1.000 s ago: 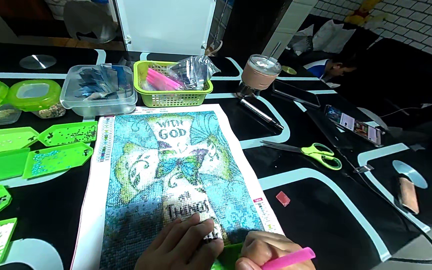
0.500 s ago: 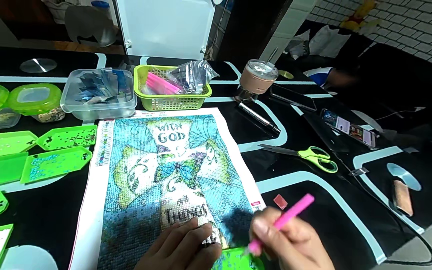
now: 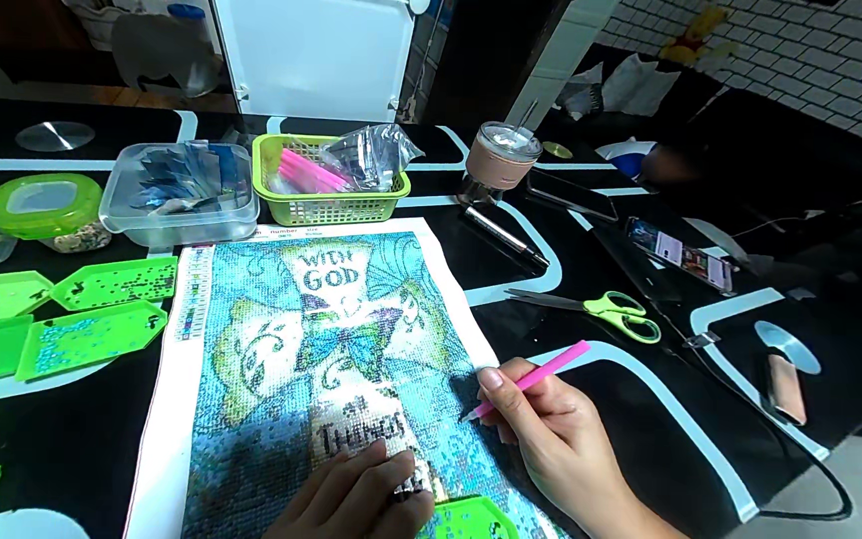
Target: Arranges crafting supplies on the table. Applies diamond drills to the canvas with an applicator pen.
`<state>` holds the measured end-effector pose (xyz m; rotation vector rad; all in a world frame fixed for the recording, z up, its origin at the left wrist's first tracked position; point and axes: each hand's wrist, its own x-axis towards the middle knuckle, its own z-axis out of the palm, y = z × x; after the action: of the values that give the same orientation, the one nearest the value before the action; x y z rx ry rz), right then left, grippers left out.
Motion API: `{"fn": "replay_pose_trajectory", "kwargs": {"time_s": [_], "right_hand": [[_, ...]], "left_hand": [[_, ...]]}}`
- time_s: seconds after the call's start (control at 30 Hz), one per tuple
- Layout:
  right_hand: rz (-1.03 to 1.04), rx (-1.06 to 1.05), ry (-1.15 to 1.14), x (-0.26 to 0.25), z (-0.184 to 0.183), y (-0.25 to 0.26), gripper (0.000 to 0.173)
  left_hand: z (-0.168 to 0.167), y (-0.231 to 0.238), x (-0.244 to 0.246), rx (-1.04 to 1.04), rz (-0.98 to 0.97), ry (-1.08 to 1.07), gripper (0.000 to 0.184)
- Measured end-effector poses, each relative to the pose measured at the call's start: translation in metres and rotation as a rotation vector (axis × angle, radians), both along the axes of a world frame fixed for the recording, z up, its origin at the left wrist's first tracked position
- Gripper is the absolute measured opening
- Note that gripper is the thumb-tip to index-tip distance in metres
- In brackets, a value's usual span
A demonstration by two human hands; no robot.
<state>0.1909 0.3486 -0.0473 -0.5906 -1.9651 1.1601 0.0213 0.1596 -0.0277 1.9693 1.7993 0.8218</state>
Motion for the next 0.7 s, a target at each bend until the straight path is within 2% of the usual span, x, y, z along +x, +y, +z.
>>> {"fn": "replay_pose_trajectory", "kwargs": {"time_s": [0.37, 0.6, 0.7], "right_hand": [[0.000, 0.214, -0.071, 0.001, -0.003, -0.001, 0.027], [0.012, 0.063, -0.030, 0.002, 0.002, -0.001, 0.025], [0.111, 0.030, 0.056, 0.006, 0.005, -0.013, 0.025]], "left_hand": [[0.000, -0.001, 0.000, 0.008, -0.001, 0.004, 0.043], [-0.002, -0.001, 0.001, 0.020, 0.012, 0.014, 0.042], [-0.002, -0.001, 0.001, 0.029, 0.022, 0.013, 0.042]]}}
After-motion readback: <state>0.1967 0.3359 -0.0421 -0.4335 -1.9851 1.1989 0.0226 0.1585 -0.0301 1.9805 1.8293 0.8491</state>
